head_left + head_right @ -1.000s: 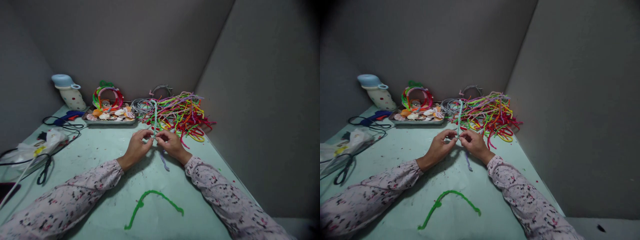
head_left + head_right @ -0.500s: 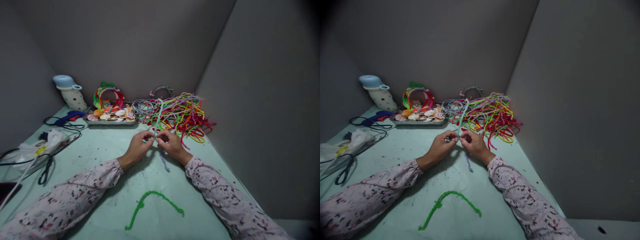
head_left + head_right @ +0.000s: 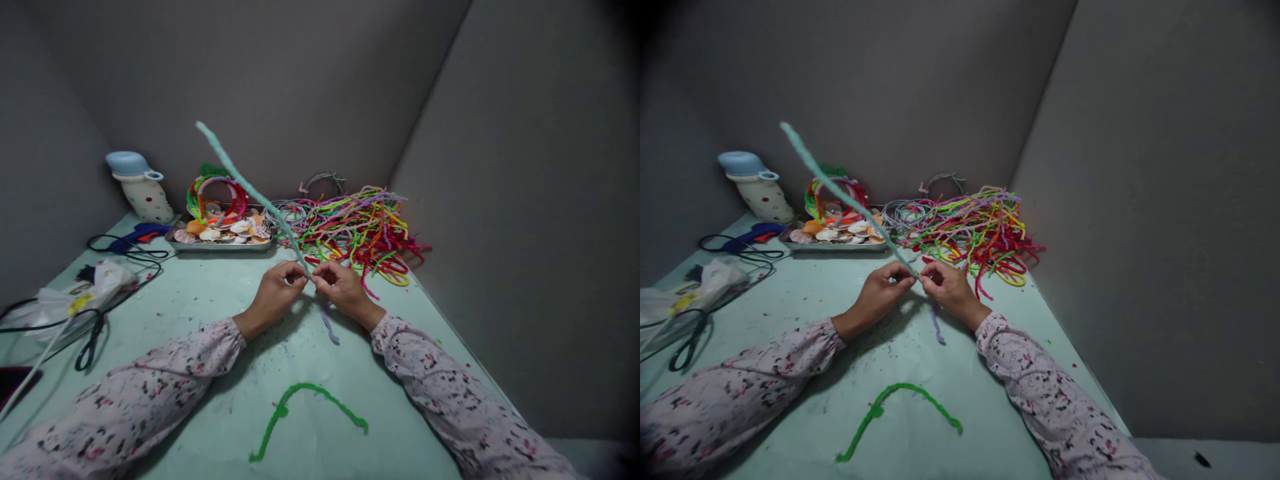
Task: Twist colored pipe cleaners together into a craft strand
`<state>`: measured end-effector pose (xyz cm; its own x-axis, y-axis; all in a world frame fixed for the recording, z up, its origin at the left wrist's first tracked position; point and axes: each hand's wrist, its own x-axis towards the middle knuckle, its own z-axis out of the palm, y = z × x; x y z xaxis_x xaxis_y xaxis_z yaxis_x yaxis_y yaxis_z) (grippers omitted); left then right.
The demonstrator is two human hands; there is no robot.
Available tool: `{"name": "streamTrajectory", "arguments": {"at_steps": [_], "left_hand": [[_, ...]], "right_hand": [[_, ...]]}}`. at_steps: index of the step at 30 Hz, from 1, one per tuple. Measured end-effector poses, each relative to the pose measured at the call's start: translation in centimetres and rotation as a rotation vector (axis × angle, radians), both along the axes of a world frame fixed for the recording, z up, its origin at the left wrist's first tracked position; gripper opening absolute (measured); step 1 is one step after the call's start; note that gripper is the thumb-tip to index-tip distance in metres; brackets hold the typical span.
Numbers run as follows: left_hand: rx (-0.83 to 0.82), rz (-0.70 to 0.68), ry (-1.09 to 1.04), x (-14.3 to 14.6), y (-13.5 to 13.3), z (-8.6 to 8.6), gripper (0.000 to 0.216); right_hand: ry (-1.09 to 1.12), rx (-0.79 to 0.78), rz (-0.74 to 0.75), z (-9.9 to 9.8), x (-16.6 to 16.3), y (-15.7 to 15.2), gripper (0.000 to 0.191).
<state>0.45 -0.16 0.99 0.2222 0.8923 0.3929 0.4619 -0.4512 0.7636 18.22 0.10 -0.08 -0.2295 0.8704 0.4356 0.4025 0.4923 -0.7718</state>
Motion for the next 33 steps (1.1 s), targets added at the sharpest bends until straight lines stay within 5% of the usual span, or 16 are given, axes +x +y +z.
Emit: {"name": "streamTrajectory", "arguments": {"at_steps": [17, 33], "left_hand": [[-0.027, -0.024, -0.006, -0.18, 0.00, 0.22, 0.016], [-0.168, -0.090, -0.131, -0.17, 0.49, 0.02, 0.025]], "right_hand": [[-0.015, -0.033, 0.017, -0.17, 0.09, 0.05, 0.010], [-0.121, 0.100, 0.007, -0.34, -0.04, -0.14, 0.008]]}}
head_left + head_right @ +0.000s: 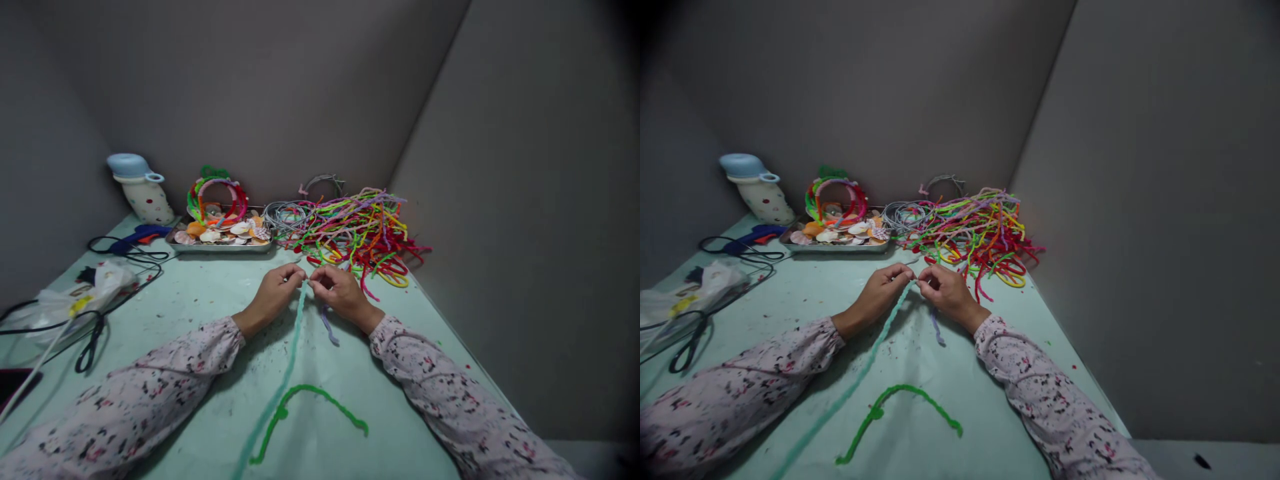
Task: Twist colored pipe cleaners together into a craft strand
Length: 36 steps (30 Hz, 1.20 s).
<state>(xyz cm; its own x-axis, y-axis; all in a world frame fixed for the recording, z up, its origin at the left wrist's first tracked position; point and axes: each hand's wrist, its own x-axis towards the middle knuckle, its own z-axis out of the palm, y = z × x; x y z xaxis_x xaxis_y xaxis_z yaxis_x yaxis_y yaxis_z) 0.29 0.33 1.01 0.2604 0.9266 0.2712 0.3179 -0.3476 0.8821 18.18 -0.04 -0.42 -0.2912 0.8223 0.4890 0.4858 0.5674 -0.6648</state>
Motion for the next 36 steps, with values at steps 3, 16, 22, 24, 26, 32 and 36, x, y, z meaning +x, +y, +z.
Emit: {"name": "streamTrajectory", "arguments": {"at_steps": [3, 16, 22, 24, 26, 32, 36], "left_hand": [[-0.024, -0.024, 0.043, 0.0, 0.5, -0.4, 0.027], [-0.038, -0.041, 0.205, -0.5, 1.1, 0.1, 0.036], [-0.021, -0.075, 0.223, -0.7, 1.2, 0.0, 0.037], [-0.012, -0.082, 0.224, -0.7, 1.1, 0.1, 0.036], [0.003, -0.087, 0.224, -0.6, 1.1, 0.3, 0.034], [0.017, -0.100, 0.237, -0.6, 1.1, 0.5, 0.030], [0.027, -0.103, 0.236, -0.6, 1.1, 0.4, 0.029]], "right_hand": [[-0.020, 0.015, 0.003, 0.0, 0.0, 0.0, 0.009], [-0.032, 0.013, -0.003, -0.3, 0.1, 0.1, 0.009], [-0.028, 0.006, -0.002, -0.3, 0.2, 0.1, 0.009], [-0.022, 0.003, 0.002, -0.3, 0.2, 0.1, 0.009], [-0.014, -0.004, 0.000, -0.3, 0.2, 0.1, 0.010], [-0.008, -0.011, -0.010, -0.3, 0.2, 0.1, 0.010], [-0.015, -0.014, -0.004, -0.2, 0.2, 0.1, 0.009]]}}
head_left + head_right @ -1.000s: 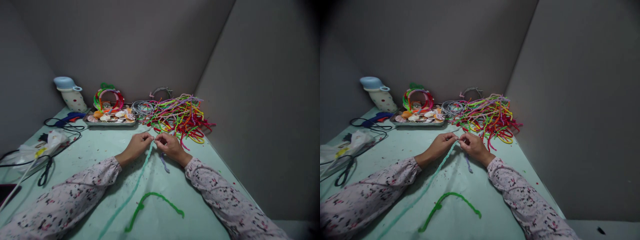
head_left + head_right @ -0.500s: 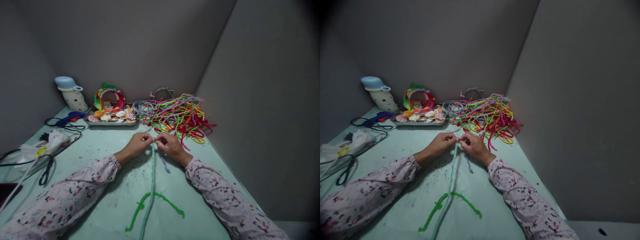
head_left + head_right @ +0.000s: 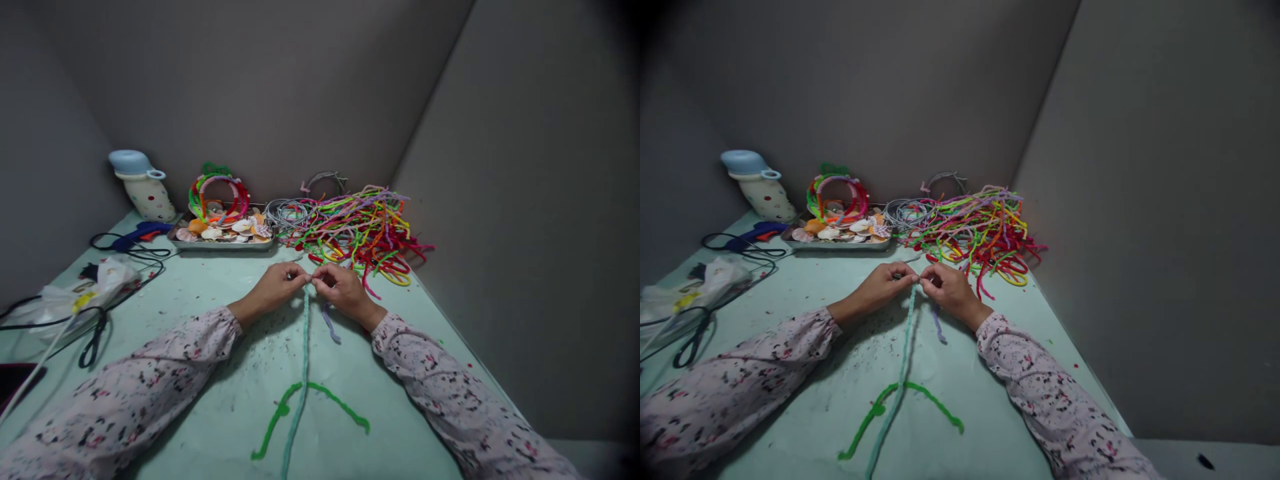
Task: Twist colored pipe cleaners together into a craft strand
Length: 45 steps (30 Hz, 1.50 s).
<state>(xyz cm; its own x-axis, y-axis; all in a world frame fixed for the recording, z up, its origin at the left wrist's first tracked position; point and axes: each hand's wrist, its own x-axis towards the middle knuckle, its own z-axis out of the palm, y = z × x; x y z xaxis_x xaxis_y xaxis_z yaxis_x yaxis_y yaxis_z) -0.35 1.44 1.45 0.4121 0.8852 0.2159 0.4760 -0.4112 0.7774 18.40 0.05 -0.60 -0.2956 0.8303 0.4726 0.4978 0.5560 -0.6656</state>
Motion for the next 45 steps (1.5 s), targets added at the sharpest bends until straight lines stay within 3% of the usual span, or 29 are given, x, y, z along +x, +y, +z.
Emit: {"name": "streamTrajectory", "arguments": {"at_steps": [9, 23, 38, 45], "left_hand": [[0.120, -0.009, 0.046, 0.06, -0.13, 0.11, 0.026], [0.072, 0.016, 0.031, 0.09, -0.39, 0.26, 0.023], [0.244, -0.001, 0.069, 0.05, -0.28, 0.00, 0.016], [0.160, -0.006, 0.024, -0.05, -0.46, 0.27, 0.020]], "right_hand": [[0.007, -0.034, 0.003, -0.24, 0.10, 0.12, 0.010], [-0.009, -0.015, -0.010, 0.14, 0.00, 0.05, 0.009], [0.017, -0.051, -0.008, -0.08, 0.08, 0.11, 0.011], [0.049, -0.059, -0.002, 0.07, -0.05, -0.06, 0.011]]}}
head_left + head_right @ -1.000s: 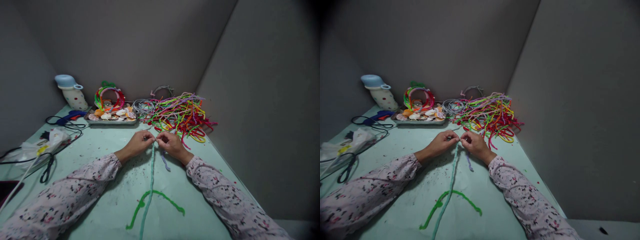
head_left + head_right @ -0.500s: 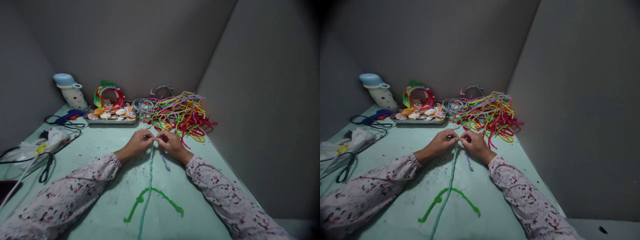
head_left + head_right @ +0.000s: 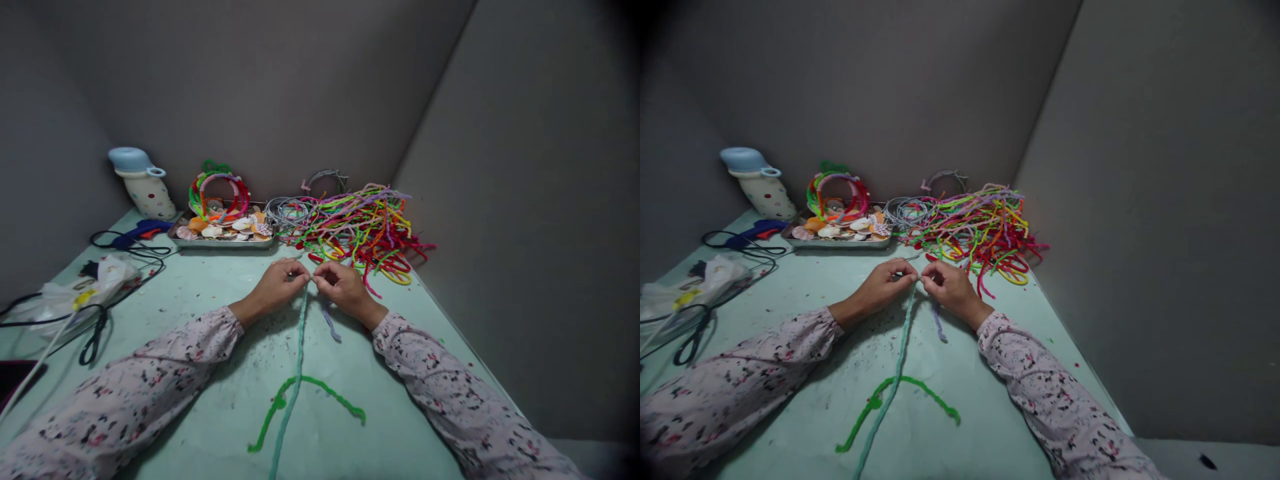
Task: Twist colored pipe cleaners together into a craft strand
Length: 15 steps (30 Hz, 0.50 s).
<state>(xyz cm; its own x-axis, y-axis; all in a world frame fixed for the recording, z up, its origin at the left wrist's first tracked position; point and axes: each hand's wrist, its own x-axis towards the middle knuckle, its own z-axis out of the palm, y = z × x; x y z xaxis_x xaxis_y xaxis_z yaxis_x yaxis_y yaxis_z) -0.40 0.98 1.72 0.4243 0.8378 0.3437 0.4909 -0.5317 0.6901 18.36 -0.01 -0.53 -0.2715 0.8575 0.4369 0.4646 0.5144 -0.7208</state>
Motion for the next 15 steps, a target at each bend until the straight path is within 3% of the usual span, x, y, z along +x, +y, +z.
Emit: {"name": "streamTrajectory", "arguments": {"at_steps": [15], "left_hand": [[0.068, 0.019, 0.018, 0.38, -0.08, -0.28, 0.014]], "right_hand": [[-0.005, 0.011, -0.001, -0.06, -0.07, 0.03, 0.011]]}}
